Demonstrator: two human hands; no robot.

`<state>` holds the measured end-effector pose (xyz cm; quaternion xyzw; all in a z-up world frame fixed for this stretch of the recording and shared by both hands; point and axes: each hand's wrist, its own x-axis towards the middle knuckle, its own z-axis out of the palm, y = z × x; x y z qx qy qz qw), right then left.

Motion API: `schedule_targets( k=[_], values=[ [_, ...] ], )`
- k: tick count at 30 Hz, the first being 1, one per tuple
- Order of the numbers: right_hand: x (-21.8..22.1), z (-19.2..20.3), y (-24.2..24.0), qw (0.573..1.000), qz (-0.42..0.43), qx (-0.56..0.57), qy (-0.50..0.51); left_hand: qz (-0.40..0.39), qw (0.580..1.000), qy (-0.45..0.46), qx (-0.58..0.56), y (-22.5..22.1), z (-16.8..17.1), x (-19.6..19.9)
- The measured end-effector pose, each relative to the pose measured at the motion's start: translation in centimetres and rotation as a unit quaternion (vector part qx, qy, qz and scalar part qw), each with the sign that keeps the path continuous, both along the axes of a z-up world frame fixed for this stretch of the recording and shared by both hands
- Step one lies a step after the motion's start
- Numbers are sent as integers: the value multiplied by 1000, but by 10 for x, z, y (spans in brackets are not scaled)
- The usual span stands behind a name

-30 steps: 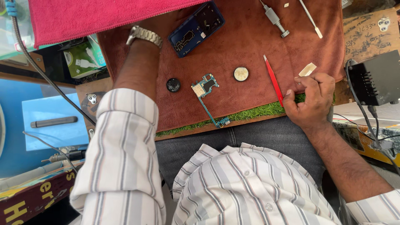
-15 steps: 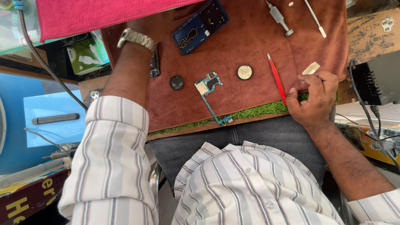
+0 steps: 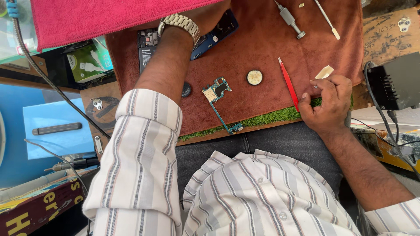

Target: The person uses a hot air rework station to heat a small electronic component on a circuit board. They then use tweezers to remove the component and a soldering iron to clean the solder pads on the board. The person also handles a small green container and a screwdriver during the process.

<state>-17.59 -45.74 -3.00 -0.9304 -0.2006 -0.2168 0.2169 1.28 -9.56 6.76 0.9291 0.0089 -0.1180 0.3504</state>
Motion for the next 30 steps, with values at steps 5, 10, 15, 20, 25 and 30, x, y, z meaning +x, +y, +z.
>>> schedule_targets(
  k=[5, 10, 15, 20, 25, 30],
  values=[
    [0, 3, 1, 1000, 2, -5, 9, 2, 998, 33, 52, 1, 15, -8],
    [3, 2, 1, 1000, 4, 0, 2, -73, 991, -108, 4, 22, -34, 12],
    [2, 3, 2, 1000, 10, 16, 7, -148, 908, -326, 218, 76, -87, 30],
    [2, 5, 3, 1000, 14, 17, 2, 7, 902, -337, 268, 127, -92, 9],
    [2, 4, 3, 999, 17, 30, 9, -7, 890, -332, 313, 137, -91, -9],
    [2, 3, 2, 1000, 11, 23, 9, -7, 888, -307, 343, 133, -90, -6]
  ],
)
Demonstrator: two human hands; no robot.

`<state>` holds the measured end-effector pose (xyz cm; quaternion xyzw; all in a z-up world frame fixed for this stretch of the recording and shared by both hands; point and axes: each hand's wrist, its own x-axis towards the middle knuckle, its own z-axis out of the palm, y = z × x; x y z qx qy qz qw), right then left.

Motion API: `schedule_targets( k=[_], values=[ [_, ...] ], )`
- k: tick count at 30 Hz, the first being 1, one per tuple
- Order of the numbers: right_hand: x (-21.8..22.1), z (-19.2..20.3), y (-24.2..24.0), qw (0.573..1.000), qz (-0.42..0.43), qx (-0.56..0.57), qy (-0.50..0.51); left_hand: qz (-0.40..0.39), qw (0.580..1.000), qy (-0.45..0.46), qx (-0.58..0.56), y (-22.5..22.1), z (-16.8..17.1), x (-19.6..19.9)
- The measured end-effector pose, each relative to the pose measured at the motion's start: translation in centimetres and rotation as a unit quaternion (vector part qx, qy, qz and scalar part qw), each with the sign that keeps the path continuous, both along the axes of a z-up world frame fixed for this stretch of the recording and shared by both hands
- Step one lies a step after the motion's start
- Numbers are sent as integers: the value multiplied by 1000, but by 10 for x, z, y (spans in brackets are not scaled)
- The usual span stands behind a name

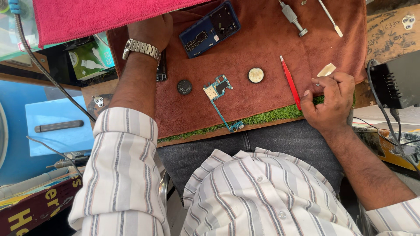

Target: The person uses a hot air rework station to heat a small electronic component on a circuit board. They then use tweezers to remove the component and a soldering iron to clean the solder pads on the board. The person also handles a small green container and a screwdriver during the process.

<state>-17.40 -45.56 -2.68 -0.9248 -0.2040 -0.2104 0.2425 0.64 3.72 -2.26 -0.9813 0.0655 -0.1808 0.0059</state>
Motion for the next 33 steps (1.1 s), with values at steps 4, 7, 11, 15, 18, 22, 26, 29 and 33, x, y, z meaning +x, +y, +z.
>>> schedule_targets(
  k=[4, 7, 11, 15, 18, 22, 26, 29, 33],
  values=[
    [0, -3, -2, 1000, -9, -21, -9, 5, 999, 27, 21, -2, 3, 0],
    [1, -7, -4, 1000, -6, -23, -6, 16, 996, 85, 33, -8, 6, -2],
    [2, -9, -4, 1000, -3, -11, -6, -50, 999, -2, 15, -11, 6, -9],
    [0, -3, -1, 1000, -8, 8, 13, 11, 999, 38, -3, -9, 11, -10],
    [1, 3, 1, 997, 0, 56, 48, 34, 998, 39, -44, -9, 23, -20],
    [-1, 8, 8, 1000, -12, 15, -17, -101, 978, -87, -157, -31, 55, -69],
    [0, 8, 9, 999, -14, 22, -38, -66, 976, -85, -191, -83, 86, -154],
    [-1, 6, 8, 999, -13, 19, -40, -39, 971, -7, -235, -115, 95, -210],
    [-1, 4, 4, 999, -9, 3, -34, -47, 956, 41, -285, -141, 89, -254]
  ],
)
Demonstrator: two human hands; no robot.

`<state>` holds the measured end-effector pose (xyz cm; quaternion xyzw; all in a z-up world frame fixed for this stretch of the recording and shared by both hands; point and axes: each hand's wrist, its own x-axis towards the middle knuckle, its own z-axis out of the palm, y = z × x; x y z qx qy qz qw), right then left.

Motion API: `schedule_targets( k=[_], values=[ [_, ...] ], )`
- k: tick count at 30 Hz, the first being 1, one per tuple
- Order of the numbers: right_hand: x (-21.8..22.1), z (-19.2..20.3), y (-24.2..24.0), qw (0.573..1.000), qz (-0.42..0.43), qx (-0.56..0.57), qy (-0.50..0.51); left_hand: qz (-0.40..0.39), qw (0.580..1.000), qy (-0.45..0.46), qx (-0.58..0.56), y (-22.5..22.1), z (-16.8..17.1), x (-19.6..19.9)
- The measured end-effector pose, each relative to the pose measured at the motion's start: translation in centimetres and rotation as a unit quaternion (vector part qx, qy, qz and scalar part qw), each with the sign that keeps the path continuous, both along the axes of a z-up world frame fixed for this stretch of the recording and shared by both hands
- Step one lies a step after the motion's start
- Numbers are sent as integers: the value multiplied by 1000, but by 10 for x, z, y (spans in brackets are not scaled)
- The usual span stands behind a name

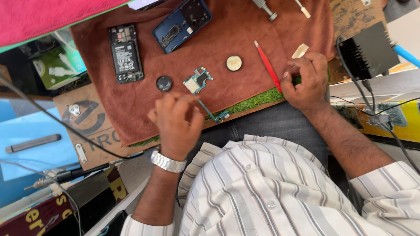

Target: The person uses a hot air rework station to heat a small electronic component on a circuit board. They then use tweezers to remove the component and a soldering iron to clean the solder pads on the board. The person also handles a small green container and a screwdriver during the process.

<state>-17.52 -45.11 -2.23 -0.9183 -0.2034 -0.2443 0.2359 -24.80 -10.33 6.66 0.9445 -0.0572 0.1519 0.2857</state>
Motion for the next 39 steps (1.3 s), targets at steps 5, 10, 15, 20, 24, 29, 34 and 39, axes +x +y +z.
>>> schedule_targets(
  k=[5, 10, 15, 20, 24, 29, 34, 39],
  values=[
    [0, -9, -6, 1000, 15, -9, -8, -88, 996, 11, 6, -3, -14, -27],
    [-1, -10, -6, 1000, 18, 8, 10, -124, 985, -100, 72, -16, -41, -32],
    [-7, 18, 13, 996, -5, -50, -71, -110, 986, -100, 75, -19, -54, -31],
    [-24, 27, 10, 978, -53, 197, 45, -90, 990, -82, 78, -22, -46, -28],
    [-32, 25, -28, 735, -102, 657, 134, -75, 992, -54, 86, -24, -48, -26],
    [-36, 49, -124, 492, -183, 831, 181, -74, 993, -36, 84, -25, -56, -26],
    [-22, 44, -163, 490, -253, 808, 205, -65, 990, -44, 121, -25, -58, -27],
    [-12, 30, -173, 658, -235, 684, 209, -64, 989, -34, 129, -24, -58, -28]
  ],
)
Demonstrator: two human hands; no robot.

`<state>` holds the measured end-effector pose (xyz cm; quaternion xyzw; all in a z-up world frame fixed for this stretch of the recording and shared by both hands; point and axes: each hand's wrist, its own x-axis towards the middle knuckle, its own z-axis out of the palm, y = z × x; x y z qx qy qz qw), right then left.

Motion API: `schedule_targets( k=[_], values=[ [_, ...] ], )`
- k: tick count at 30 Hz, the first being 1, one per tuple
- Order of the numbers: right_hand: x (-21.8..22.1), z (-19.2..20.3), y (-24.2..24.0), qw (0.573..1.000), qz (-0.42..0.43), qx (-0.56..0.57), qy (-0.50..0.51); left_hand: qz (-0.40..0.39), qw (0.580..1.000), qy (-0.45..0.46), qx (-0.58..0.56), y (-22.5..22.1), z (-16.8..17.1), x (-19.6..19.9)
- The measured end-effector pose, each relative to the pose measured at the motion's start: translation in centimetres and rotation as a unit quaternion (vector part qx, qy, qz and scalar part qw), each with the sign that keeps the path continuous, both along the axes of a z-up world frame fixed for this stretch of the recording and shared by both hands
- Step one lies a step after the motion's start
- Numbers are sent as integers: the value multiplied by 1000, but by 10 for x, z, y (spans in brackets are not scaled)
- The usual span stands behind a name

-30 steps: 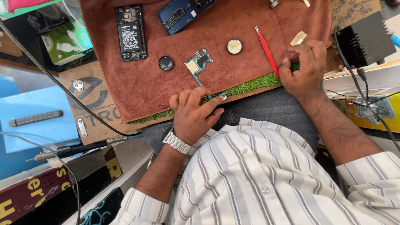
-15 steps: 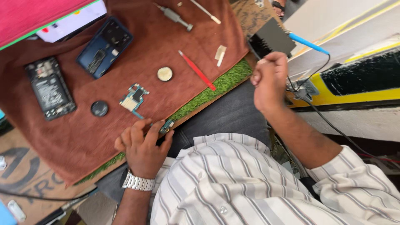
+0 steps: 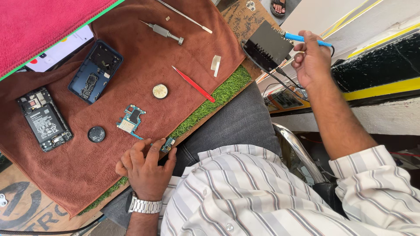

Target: The person uses a hot air rework station to heat a small electronic component on a circuit board. They then use tweezers to remove the component and a soldering iron to clean the solder pads on the board. The person also handles a small green container and a screwdriver during the process.

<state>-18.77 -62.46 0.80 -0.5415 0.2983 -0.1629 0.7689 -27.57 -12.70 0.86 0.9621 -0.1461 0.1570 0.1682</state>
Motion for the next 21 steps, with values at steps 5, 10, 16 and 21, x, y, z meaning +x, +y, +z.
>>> schedule_targets(
  k=[5, 10, 16, 21],
  values=[
    [-4, -3, -15, 994, 15, -101, -47, 3, 1000, -3, -1, -1, 1, 0],
    [-32, 25, -34, 988, -28, -79, -129, 2, 1000, -4, -10, -2, 1, 0],
    [-53, 57, -29, 972, -5, 187, -143, 6, 1000, 1, -1, -2, 0, 0],
    [-51, 74, 1, 968, 46, 200, -142, 9, 1000, -1, -2, -3, 2, 1]
  ],
)
